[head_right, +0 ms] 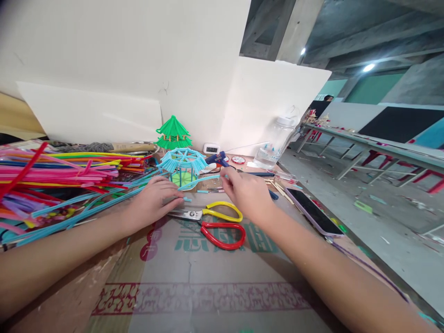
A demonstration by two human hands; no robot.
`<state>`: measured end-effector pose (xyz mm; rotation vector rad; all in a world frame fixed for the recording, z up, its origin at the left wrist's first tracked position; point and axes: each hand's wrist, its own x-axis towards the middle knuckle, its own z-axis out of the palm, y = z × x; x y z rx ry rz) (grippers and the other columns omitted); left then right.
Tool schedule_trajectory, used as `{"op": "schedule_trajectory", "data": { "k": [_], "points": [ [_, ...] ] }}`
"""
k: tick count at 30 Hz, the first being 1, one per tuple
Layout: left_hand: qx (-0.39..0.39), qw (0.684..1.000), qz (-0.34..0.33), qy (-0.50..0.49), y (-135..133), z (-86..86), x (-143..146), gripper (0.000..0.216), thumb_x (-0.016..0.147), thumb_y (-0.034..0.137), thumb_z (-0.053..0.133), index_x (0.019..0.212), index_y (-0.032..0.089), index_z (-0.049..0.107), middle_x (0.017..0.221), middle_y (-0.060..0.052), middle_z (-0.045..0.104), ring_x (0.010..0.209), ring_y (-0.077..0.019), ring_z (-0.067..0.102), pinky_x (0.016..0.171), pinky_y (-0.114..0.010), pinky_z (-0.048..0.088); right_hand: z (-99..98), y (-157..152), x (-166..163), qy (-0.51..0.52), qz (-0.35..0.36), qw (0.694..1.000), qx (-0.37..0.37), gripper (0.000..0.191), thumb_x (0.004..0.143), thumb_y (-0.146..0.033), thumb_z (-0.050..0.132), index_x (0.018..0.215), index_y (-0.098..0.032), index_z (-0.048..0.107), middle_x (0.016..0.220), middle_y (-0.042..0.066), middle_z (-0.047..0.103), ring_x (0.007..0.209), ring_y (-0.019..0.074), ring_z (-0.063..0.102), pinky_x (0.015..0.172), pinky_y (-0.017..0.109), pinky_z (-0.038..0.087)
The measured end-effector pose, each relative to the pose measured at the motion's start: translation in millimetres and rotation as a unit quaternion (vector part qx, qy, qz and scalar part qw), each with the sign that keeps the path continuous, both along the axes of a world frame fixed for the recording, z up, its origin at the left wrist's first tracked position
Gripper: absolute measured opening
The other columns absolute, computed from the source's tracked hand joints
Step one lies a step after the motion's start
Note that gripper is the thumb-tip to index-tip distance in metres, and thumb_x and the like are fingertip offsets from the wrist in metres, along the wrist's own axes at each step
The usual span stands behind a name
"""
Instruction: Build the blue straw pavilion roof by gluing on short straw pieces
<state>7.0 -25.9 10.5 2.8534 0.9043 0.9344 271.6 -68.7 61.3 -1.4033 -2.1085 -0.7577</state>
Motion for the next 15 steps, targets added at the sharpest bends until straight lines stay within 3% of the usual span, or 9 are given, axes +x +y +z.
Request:
{"op": "schedule_trajectory", "data": {
  "k": [2, 4, 6, 8, 11, 13, 15],
  "points": [
    [-0.019, 0.999, -0.008, -0.041, -7.5, 5.8, 3.7, 0.022, 0.094, 0.033, 0.051, 0.093, 0.020, 0.069, 0.093, -0.002, 0.074, 0.089, -0.0176, 0.064, 0.092, -0.037, 0.037, 5.7, -7.3, -6.1, 0.107, 0.071, 0.991, -0.035, 0.019, 0.091, -0.030, 0.049, 0.095, -0.017, 0.063, 0.066, 0.002, 0.066, 0.057, 0.0142, 0.058, 0.053, 0.025, 0.036],
    [-0.041, 0.995, -0.017, -0.085, -15.9, 11.6, 8.1, 0.020, 0.093, 0.032, 0.054, 0.092, 0.020, 0.069, 0.093, -0.002, 0.075, 0.089, -0.0172, 0.064, 0.090, -0.035, 0.038, 3.3, -11.3, -15.8, 0.209, 0.134, 0.960, -0.125, 0.023, 0.092, -0.034, 0.048, 0.085, -0.018, 0.064, 0.070, 0.003, 0.066, 0.062, 0.0144, 0.059, 0.058, 0.025, 0.042],
    [-0.063, 0.992, -0.030, -0.104, -22.9, 15.2, 12.2, 0.018, 0.092, 0.031, 0.055, 0.090, 0.021, 0.070, 0.090, -0.001, 0.075, 0.086, -0.0164, 0.065, 0.090, -0.034, 0.039, -7.6, -10.9, -28.0, 0.295, 0.170, 0.910, -0.236, 0.029, 0.092, -0.037, 0.049, 0.080, -0.018, 0.067, 0.071, 0.003, 0.067, 0.066, 0.0155, 0.060, 0.061, 0.027, 0.045],
    [-0.073, 0.990, -0.052, -0.106, -27.0, 15.0, 15.2, 0.017, 0.091, 0.030, 0.056, 0.088, 0.022, 0.070, 0.088, 0.000, 0.075, 0.086, -0.0162, 0.065, 0.090, -0.034, 0.039, -22.8, -7.1, -39.7, 0.371, 0.209, 0.845, -0.324, 0.026, 0.089, -0.038, 0.054, 0.098, -0.020, 0.069, 0.084, 0.003, 0.071, 0.076, 0.0175, 0.064, 0.067, 0.029, 0.049],
    [-0.080, 0.989, -0.092, -0.088, -27.7, 9.1, 17.5, 0.017, 0.091, 0.031, 0.056, 0.088, 0.022, 0.071, 0.091, 0.000, 0.075, 0.091, -0.0164, 0.065, 0.092, -0.033, 0.039, -41.2, -1.1, -51.0, 0.448, 0.260, 0.761, -0.391, 0.026, 0.086, -0.039, 0.059, 0.099, -0.021, 0.071, 0.095, 0.004, 0.072, 0.092, 0.0198, 0.065, 0.080, 0.033, 0.051],
    [-0.088, 0.987, -0.107, -0.079, -26.4, 4.2, 18.0, 0.017, 0.092, 0.031, 0.056, 0.089, 0.022, 0.071, 0.091, 0.000, 0.075, 0.091, -0.0159, 0.065, 0.092, -0.032, 0.040, -46.0, 0.6, -52.8, 0.477, 0.262, 0.744, -0.388, 0.022, 0.083, -0.038, 0.062, 0.092, -0.020, 0.072, 0.093, 0.003, 0.072, 0.091, 0.0190, 0.064, 0.085, 0.033, 0.050],
    [-0.095, 0.987, -0.105, -0.077, -24.8, 0.6, 17.9, 0.018, 0.092, 0.031, 0.055, 0.090, 0.022, 0.070, 0.091, -0.001, 0.074, 0.090, -0.0156, 0.064, 0.090, -0.032, 0.041, -46.3, 0.7, -51.4, 0.494, 0.242, 0.748, -0.372, 0.019, 0.081, -0.037, 0.065, 0.086, -0.020, 0.072, 0.084, 0.002, 0.071, 0.082, 0.0165, 0.063, 0.081, 0.031, 0.049]
  ]
}}
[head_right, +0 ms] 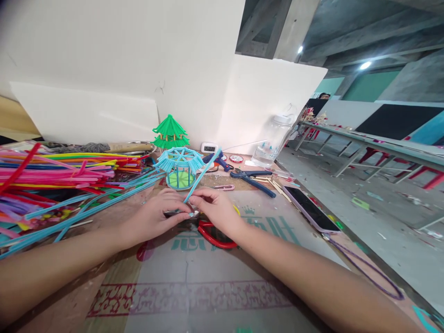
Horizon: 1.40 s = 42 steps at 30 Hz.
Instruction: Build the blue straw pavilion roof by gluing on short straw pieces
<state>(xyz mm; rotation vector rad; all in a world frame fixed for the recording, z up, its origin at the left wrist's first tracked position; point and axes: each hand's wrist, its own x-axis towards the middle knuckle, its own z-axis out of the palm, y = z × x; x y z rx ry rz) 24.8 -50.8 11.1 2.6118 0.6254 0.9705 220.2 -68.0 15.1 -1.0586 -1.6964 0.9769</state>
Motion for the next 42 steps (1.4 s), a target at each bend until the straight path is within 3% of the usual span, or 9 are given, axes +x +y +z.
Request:
{"op": "schedule_trajectory", "data": {
  "k": [5, 10, 13, 17, 20, 23, 28, 42],
  "points": [
    [-0.012, 1.000, 0.026, 0.005, 2.4, -3.6, -0.5, 0.020, 0.092, 0.033, 0.054, 0.091, 0.022, 0.070, 0.088, -0.001, 0.073, 0.088, -0.0167, 0.064, 0.084, -0.031, 0.043, 1.4, -0.8, 1.9, 0.018, 0.011, 0.999, -0.034, 0.021, 0.078, -0.034, 0.069, 0.092, -0.019, 0.071, 0.083, 0.001, 0.068, 0.072, 0.0128, 0.059, 0.070, 0.027, 0.048],
    [-0.003, 0.999, -0.016, 0.030, 1.5, -7.1, 1.6, 0.019, 0.092, 0.031, 0.054, 0.090, 0.022, 0.070, 0.091, -0.002, 0.072, 0.094, -0.0169, 0.062, 0.091, -0.033, 0.041, -0.7, -1.7, -2.6, 0.051, 0.047, 0.995, -0.067, 0.022, 0.075, -0.036, 0.071, 0.088, -0.018, 0.070, 0.086, 0.002, 0.069, 0.076, 0.0138, 0.060, 0.071, 0.028, 0.049],
    [-0.030, 0.999, -0.022, 0.012, 2.1, -7.9, 2.3, 0.018, 0.092, 0.031, 0.055, 0.091, 0.022, 0.070, 0.094, -0.003, 0.072, 0.095, -0.0172, 0.063, 0.092, -0.033, 0.042, -0.3, -2.1, -1.8, 0.043, 0.008, 0.998, -0.051, 0.021, 0.076, -0.037, 0.070, 0.084, -0.018, 0.068, 0.073, -0.001, 0.065, 0.067, 0.0121, 0.058, 0.067, 0.027, 0.049],
    [-0.147, 0.986, 0.021, -0.080, 8.5, -6.4, 1.5, 0.021, 0.090, 0.033, 0.055, 0.090, 0.019, 0.070, 0.102, -0.004, 0.071, 0.098, -0.0176, 0.063, 0.090, -0.030, 0.046, -0.1, -0.3, 2.4, 0.064, -0.059, 0.996, -0.029, 0.025, 0.080, -0.043, 0.065, 0.080, -0.019, 0.060, 0.066, -0.002, 0.062, 0.062, 0.0120, 0.058, 0.063, 0.027, 0.050],
    [-0.278, 0.953, 0.059, -0.105, 12.9, -5.1, 1.2, 0.029, 0.087, 0.042, 0.056, 0.088, 0.016, 0.070, 0.090, -0.004, 0.072, 0.084, -0.0176, 0.065, 0.077, -0.028, 0.051, -1.4, 1.4, 3.1, 0.077, -0.052, 0.995, -0.048, 0.029, 0.079, -0.047, 0.066, 0.083, -0.019, 0.058, 0.067, -0.002, 0.063, 0.062, 0.0129, 0.060, 0.061, 0.027, 0.051],
    [-0.368, 0.922, 0.054, -0.106, 13.8, -3.8, 1.6, 0.036, 0.084, 0.047, 0.059, 0.091, 0.014, 0.070, 0.085, -0.004, 0.073, 0.076, -0.0169, 0.065, 0.070, -0.026, 0.051, -2.3, 1.4, 0.8, 0.066, -0.028, 0.996, -0.054, 0.029, 0.079, -0.047, 0.066, 0.083, -0.019, 0.059, 0.068, -0.001, 0.064, 0.061, 0.0123, 0.060, 0.063, 0.027, 0.051],
    [-0.371, 0.923, 0.058, -0.082, 15.5, -0.3, 0.4, 0.036, 0.082, 0.047, 0.060, 0.090, 0.014, 0.072, 0.085, -0.004, 0.073, 0.075, -0.0163, 0.064, 0.069, -0.025, 0.049, -1.8, -0.4, -2.1, 0.053, -0.006, 0.997, -0.050, 0.024, 0.080, -0.041, 0.066, 0.083, -0.018, 0.062, 0.069, -0.001, 0.064, 0.064, 0.0121, 0.060, 0.065, 0.027, 0.051],
    [-0.383, 0.921, 0.010, -0.074, 17.3, -3.2, 2.6, 0.029, 0.081, 0.042, 0.061, 0.087, 0.015, 0.071, 0.084, -0.004, 0.073, 0.076, -0.0153, 0.065, 0.070, -0.025, 0.048, -2.4, -0.3, -1.9, 0.029, -0.026, 0.998, -0.058, 0.024, 0.075, -0.040, 0.069, 0.084, -0.019, 0.064, 0.071, 0.000, 0.067, 0.066, 0.0148, 0.063, 0.068, 0.030, 0.052]
  ]
}}
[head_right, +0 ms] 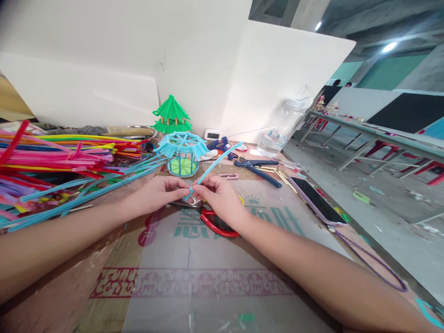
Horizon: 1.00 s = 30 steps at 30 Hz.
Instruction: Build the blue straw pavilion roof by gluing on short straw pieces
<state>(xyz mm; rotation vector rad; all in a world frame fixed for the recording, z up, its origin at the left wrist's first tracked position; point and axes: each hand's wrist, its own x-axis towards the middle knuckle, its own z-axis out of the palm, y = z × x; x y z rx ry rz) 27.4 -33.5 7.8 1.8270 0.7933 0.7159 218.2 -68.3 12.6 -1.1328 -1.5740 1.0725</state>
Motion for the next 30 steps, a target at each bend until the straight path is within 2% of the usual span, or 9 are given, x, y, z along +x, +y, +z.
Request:
{"op": "schedule_trajectory", "data": {
  "k": [7, 11, 16, 19, 22, 25, 30],
  "points": [
    [-0.022, 1.000, -0.004, 0.000, -0.7, -2.9, 0.6, 0.023, 0.078, 0.034, 0.065, 0.089, 0.015, 0.072, 0.087, -0.004, 0.074, 0.076, -0.0158, 0.067, 0.071, -0.026, 0.050, 3.5, -3.6, -0.7, -0.079, -0.018, 0.995, 0.050, 0.013, 0.078, -0.031, 0.064, 0.081, -0.019, 0.068, 0.076, 0.001, 0.069, 0.072, 0.0152, 0.062, 0.069, 0.029, 0.050],
    [-0.006, 1.000, -0.003, 0.007, -0.2, -2.8, 0.4, 0.025, 0.079, 0.038, 0.064, 0.086, 0.016, 0.071, 0.082, -0.003, 0.073, 0.072, -0.0143, 0.064, 0.065, -0.024, 0.047, 1.0, -3.2, -1.0, -0.047, 0.007, 0.998, 0.033, 0.018, 0.079, -0.035, 0.064, 0.084, -0.018, 0.067, 0.075, 0.000, 0.067, 0.070, 0.0148, 0.061, 0.068, 0.030, 0.050],
    [0.008, 0.998, 0.052, 0.021, 0.0, 5.0, -1.5, 0.028, 0.076, 0.041, 0.066, 0.084, 0.015, 0.070, 0.079, -0.002, 0.070, 0.072, -0.0144, 0.061, 0.065, -0.024, 0.045, -1.3, -3.2, -2.4, -0.019, 0.020, 0.999, 0.025, 0.020, 0.080, -0.037, 0.065, 0.087, -0.019, 0.062, 0.075, -0.001, 0.063, 0.066, 0.0125, 0.058, 0.065, 0.027, 0.048],
    [-0.027, 0.998, 0.065, -0.001, -0.6, 9.6, -2.6, 0.032, 0.074, 0.043, 0.067, 0.088, 0.014, 0.069, 0.078, -0.001, 0.068, 0.069, -0.0135, 0.059, 0.064, -0.024, 0.044, 0.9, -5.0, -3.1, -0.057, 0.017, 0.998, 0.016, 0.020, 0.082, -0.037, 0.064, 0.086, -0.018, 0.064, 0.076, 0.000, 0.064, 0.066, 0.0126, 0.057, 0.064, 0.026, 0.047],
    [-0.049, 0.997, 0.062, -0.013, -1.5, 11.4, -2.9, 0.031, 0.074, 0.043, 0.067, 0.087, 0.015, 0.069, 0.075, 0.000, 0.067, 0.067, -0.0121, 0.058, 0.064, -0.023, 0.043, 3.5, -6.5, -3.0, -0.119, 0.026, 0.992, 0.046, 0.021, 0.086, -0.036, 0.059, 0.087, -0.017, 0.068, 0.080, 0.001, 0.067, 0.072, 0.0139, 0.058, 0.069, 0.027, 0.046],
    [-0.052, 0.997, 0.061, -0.014, -2.0, 10.2, -2.3, 0.030, 0.073, 0.043, 0.068, 0.083, 0.014, 0.068, 0.072, 0.000, 0.066, 0.066, -0.0118, 0.057, 0.064, -0.023, 0.043, 4.1, -6.3, -2.8, -0.150, 0.047, 0.985, 0.070, 0.021, 0.088, -0.034, 0.056, 0.086, -0.017, 0.069, 0.082, 0.002, 0.069, 0.077, 0.0151, 0.059, 0.072, 0.027, 0.045],
    [-0.036, 0.997, 0.050, -0.041, -0.5, 3.9, -1.2, 0.033, 0.072, 0.045, 0.070, 0.085, 0.015, 0.068, 0.076, -0.001, 0.068, 0.067, -0.0122, 0.058, 0.065, -0.024, 0.044, 2.8, -4.8, -3.3, -0.164, 0.045, 0.983, 0.065, 0.022, 0.087, -0.032, 0.056, 0.083, -0.016, 0.070, 0.078, 0.002, 0.067, 0.074, 0.0151, 0.058, 0.070, 0.027, 0.044]
  ]
}}
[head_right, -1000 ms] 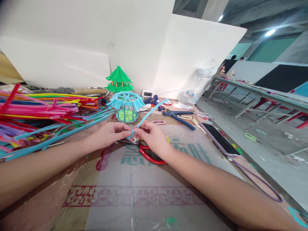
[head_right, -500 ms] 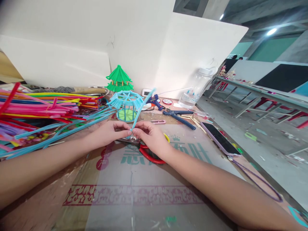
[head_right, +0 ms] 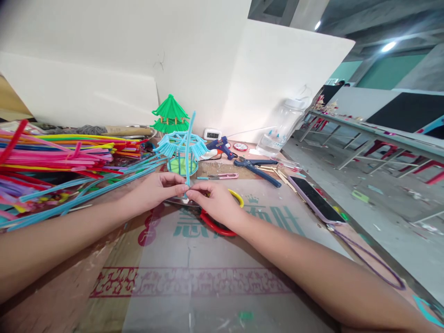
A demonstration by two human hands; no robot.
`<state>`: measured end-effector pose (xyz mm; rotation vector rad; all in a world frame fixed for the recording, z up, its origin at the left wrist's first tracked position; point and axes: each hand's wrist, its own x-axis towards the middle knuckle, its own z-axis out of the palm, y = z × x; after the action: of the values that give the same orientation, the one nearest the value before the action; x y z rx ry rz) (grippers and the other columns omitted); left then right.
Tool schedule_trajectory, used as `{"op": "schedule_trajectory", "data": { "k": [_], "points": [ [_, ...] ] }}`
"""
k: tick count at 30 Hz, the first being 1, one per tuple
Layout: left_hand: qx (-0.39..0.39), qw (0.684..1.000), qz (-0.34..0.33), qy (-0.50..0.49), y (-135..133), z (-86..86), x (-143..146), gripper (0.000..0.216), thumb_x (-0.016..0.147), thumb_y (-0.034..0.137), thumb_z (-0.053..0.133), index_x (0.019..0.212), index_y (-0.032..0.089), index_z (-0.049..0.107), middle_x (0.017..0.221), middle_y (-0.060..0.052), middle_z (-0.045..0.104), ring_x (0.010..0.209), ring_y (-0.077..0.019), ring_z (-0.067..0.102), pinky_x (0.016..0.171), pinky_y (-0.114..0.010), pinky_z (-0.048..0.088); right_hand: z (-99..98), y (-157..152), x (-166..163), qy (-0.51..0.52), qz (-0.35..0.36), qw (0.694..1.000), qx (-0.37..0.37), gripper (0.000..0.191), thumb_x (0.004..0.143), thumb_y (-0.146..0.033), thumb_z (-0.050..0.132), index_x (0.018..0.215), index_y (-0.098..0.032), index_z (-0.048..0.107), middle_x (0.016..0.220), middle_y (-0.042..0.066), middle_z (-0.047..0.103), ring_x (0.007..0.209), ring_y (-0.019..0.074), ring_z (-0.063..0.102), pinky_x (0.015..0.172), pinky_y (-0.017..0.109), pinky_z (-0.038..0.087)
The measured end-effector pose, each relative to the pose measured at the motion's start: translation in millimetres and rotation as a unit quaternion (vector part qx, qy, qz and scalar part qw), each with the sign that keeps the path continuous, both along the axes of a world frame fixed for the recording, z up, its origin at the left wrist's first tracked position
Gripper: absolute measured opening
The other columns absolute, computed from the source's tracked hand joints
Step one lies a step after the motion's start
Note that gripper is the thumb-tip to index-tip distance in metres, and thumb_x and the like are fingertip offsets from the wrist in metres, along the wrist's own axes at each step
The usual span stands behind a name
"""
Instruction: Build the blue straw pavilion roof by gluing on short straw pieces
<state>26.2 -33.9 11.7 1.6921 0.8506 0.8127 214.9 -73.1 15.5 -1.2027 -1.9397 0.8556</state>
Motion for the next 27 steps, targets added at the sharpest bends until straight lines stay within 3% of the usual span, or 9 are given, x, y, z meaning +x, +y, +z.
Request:
{"op": "schedule_trajectory", "data": {
  "k": [8, 27],
  "points": [
    [0.036, 0.999, 0.003, 0.009, 1.0, -3.6, -0.3, 0.034, 0.074, 0.046, 0.068, 0.085, 0.014, 0.069, 0.079, -0.002, 0.068, 0.070, -0.0131, 0.058, 0.066, -0.025, 0.044, -0.1, 0.0, 0.7, -0.008, 0.009, 1.000, -0.004, 0.022, 0.087, -0.032, 0.057, 0.079, -0.015, 0.069, 0.076, 0.003, 0.066, 0.071, 0.0155, 0.057, 0.069, 0.028, 0.044],
    [0.031, 0.999, 0.024, -0.004, -3.1, 0.0, 2.7, 0.027, 0.072, 0.040, 0.070, 0.082, 0.015, 0.071, 0.077, -0.002, 0.069, 0.071, -0.0137, 0.059, 0.068, -0.025, 0.045, -1.0, -0.4, -0.1, -0.023, 0.009, 0.999, 0.024, 0.017, 0.087, -0.029, 0.059, 0.077, -0.017, 0.066, 0.073, -0.001, 0.064, 0.069, 0.0130, 0.056, 0.067, 0.025, 0.042]
  ]
}}
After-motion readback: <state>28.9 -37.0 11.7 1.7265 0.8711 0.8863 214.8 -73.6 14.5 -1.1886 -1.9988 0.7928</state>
